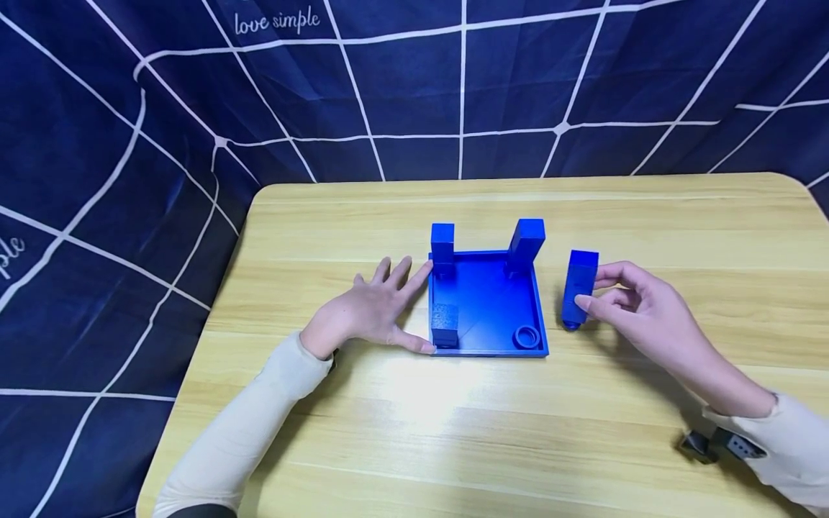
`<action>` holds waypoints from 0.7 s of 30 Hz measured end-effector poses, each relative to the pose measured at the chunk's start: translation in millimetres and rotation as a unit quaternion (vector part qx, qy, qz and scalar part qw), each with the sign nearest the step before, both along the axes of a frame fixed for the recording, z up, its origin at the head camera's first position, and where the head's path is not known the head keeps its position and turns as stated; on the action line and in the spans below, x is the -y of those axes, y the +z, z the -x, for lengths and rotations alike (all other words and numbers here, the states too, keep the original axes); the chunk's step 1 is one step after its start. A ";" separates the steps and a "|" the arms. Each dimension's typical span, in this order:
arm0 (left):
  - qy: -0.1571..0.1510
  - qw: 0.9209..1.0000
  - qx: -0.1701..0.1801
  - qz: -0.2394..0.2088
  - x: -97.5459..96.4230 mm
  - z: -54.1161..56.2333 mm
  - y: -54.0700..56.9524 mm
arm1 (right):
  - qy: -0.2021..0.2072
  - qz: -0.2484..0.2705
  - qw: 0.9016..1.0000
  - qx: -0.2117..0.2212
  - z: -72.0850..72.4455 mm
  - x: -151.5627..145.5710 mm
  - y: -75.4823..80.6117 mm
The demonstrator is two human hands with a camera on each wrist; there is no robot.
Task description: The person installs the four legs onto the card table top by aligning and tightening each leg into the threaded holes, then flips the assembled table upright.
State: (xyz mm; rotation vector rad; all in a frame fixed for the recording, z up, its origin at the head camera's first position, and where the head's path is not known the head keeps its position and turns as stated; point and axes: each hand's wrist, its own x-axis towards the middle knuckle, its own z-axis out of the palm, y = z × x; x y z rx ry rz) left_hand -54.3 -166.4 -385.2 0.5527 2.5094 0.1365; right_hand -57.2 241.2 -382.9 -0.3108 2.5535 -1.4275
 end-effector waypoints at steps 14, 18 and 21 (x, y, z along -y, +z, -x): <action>0.006 1.000 0.008 -0.005 -2.2 2.1 2.3 | 0.009 0.058 0.996 -0.072 -10.4 8.1 0.0; 0.006 1.000 0.009 -0.004 -2.9 2.6 3.0 | 0.020 0.081 0.993 -0.088 -11.5 7.9 0.4; 0.007 1.000 0.012 -0.002 -3.0 2.4 3.6 | 0.037 0.094 0.990 -0.097 -12.0 10.6 -0.4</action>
